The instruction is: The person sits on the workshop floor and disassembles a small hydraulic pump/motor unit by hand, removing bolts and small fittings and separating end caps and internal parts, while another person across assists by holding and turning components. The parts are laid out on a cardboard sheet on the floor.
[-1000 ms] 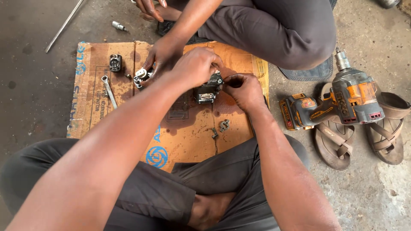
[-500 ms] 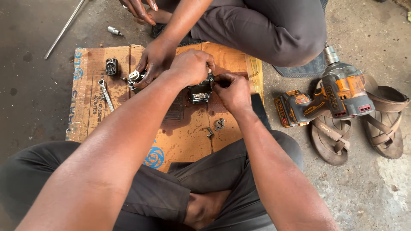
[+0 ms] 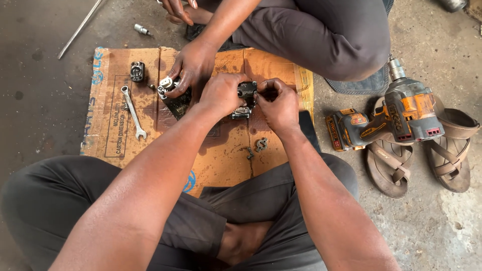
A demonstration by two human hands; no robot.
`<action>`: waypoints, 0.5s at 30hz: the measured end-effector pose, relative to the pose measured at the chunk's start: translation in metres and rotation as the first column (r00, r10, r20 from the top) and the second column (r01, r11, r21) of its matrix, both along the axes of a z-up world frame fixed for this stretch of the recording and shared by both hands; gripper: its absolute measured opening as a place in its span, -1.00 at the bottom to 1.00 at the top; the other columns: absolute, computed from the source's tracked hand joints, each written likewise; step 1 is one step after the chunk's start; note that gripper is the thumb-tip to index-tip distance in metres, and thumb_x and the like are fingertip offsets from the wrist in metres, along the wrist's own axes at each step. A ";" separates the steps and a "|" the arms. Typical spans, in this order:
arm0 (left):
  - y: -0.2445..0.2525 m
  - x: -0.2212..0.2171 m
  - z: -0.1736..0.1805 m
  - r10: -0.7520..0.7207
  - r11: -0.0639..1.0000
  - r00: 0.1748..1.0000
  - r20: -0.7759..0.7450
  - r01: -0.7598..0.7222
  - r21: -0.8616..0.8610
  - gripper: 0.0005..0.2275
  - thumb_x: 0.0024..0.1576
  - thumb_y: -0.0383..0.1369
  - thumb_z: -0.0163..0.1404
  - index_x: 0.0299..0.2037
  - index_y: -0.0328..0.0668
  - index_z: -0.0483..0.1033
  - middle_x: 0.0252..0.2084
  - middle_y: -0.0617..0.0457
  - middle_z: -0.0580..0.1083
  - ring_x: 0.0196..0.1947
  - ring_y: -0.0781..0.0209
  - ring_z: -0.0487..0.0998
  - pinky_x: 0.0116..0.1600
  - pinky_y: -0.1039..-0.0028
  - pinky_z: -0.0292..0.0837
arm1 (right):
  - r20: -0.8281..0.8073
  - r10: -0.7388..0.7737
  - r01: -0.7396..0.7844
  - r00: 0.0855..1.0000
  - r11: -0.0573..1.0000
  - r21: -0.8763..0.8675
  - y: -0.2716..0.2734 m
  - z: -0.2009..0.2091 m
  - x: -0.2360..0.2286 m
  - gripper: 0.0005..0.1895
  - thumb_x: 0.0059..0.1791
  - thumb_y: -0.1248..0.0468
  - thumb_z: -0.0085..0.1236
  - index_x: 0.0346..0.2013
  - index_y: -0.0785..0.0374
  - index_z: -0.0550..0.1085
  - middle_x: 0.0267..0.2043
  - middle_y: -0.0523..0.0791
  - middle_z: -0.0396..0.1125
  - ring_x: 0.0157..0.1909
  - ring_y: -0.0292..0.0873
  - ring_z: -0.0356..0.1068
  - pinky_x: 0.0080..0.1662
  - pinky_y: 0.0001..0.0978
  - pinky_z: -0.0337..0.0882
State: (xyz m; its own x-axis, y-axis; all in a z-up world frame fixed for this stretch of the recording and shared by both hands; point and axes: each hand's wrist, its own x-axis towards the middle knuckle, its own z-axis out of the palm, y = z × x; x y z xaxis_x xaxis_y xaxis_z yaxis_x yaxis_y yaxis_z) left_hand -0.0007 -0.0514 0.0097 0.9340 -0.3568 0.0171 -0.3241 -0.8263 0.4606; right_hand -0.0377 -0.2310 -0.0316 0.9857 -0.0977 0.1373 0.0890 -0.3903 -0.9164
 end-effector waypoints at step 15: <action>0.004 -0.001 -0.006 -0.016 0.995 0.999 0.027 0.019 -0.102 -0.54 -0.07 -0.31 0.37 0.07 0.06 0.58 -0.07 -0.05 0.59 0.01 -0.03 0.60 0.12 0.23 0.49 | -0.022 -0.020 0.021 1.000 1.000 0.021 0.005 0.022 -0.004 -0.82 -0.10 0.44 0.31 -0.25 0.27 0.51 -0.22 -0.17 0.53 -0.15 -0.37 0.53 -0.04 -0.48 0.55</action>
